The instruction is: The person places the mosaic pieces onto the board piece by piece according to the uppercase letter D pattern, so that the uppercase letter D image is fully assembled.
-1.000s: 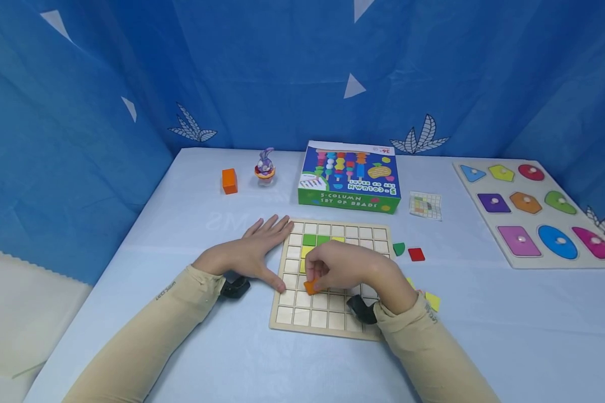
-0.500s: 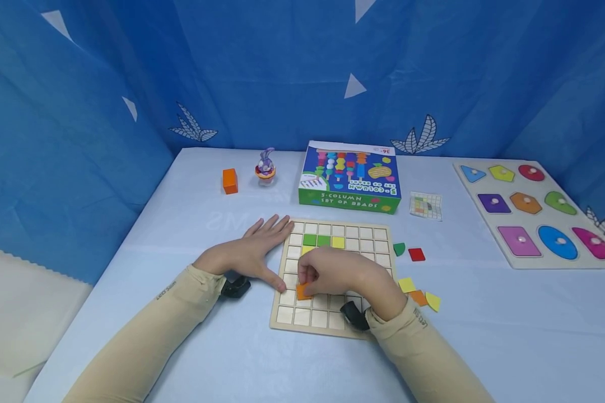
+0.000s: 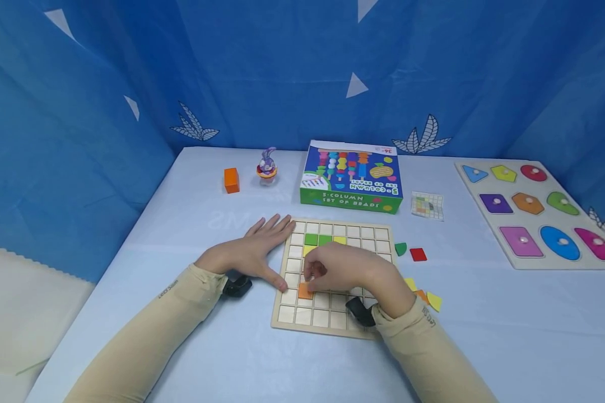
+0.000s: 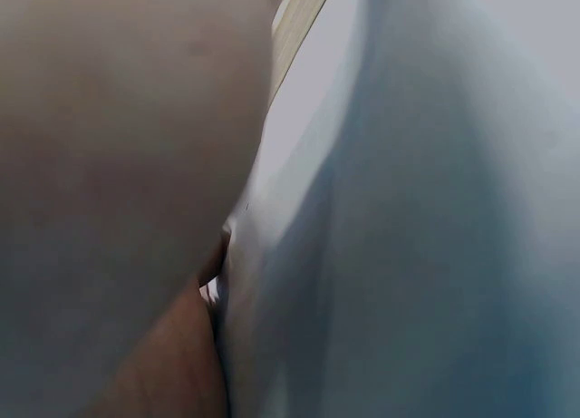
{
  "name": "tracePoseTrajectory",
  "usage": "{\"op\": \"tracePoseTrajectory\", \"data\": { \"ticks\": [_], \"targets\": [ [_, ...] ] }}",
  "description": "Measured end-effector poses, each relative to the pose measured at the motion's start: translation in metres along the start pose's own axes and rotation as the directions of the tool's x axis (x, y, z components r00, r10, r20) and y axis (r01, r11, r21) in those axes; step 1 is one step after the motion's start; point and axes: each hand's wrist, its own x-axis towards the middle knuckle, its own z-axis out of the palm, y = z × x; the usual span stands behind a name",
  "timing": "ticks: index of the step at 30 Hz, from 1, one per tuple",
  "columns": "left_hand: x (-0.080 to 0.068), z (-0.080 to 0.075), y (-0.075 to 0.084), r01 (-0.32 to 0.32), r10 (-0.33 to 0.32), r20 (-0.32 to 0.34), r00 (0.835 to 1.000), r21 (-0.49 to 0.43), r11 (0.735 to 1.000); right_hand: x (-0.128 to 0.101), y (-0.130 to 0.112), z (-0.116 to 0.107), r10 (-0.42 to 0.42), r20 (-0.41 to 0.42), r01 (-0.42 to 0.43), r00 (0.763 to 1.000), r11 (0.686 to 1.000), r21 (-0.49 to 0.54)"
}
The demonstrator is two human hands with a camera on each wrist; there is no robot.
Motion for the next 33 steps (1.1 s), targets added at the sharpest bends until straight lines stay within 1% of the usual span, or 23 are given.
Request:
{"op": "tracePoseTrajectory", "data": {
  "ticks": [3,8,11,14,16,21,25,28,33],
  "targets": [
    [0.000,0.001,0.000,0.002,-0.002,-0.003,1.000,0.000,1.000,-0.009,0.006,-0.014,0.015,-0.040,-0.015,0.999,1.000,0.012],
    [0.001,0.001,0.000,0.005,-0.005,0.002,1.000,-0.009,1.000,-0.032,0.020,-0.039,0.088,-0.095,-0.084,0.992,0.996,0.043],
    [0.001,0.001,0.000,0.010,-0.010,0.004,1.000,-0.017,1.000,-0.046,0.026,-0.052,0.144,-0.099,-0.138,0.985,0.989,0.061],
    [0.001,0.000,0.000,0.013,-0.013,0.004,1.000,-0.024,1.000,-0.058,0.030,-0.061,0.196,-0.087,-0.190,0.977,0.979,0.073],
    [0.001,0.000,0.000,0.013,-0.013,0.005,1.000,-0.025,1.000,-0.066,0.032,-0.065,0.210,-0.089,-0.204,0.974,0.977,0.067],
    [0.002,-0.001,0.001,0.017,-0.017,0.011,1.000,-0.022,1.000,-0.085,0.041,-0.071,0.234,-0.112,-0.228,0.966,0.972,0.063],
    [0.003,-0.001,0.001,0.024,-0.023,0.022,0.999,-0.024,0.999,-0.097,0.053,-0.069,0.276,-0.084,-0.271,0.958,0.960,0.063],
    [0.003,-0.001,0.001,0.023,-0.022,0.022,1.000,-0.025,0.999,-0.108,0.065,-0.065,0.333,-0.045,-0.332,0.942,0.943,0.042],
    [0.004,-0.001,-0.001,0.015,-0.015,0.014,1.000,-0.027,1.000,-0.126,0.088,-0.057,0.430,-0.002,-0.430,0.903,0.902,0.037]
  ]
}}
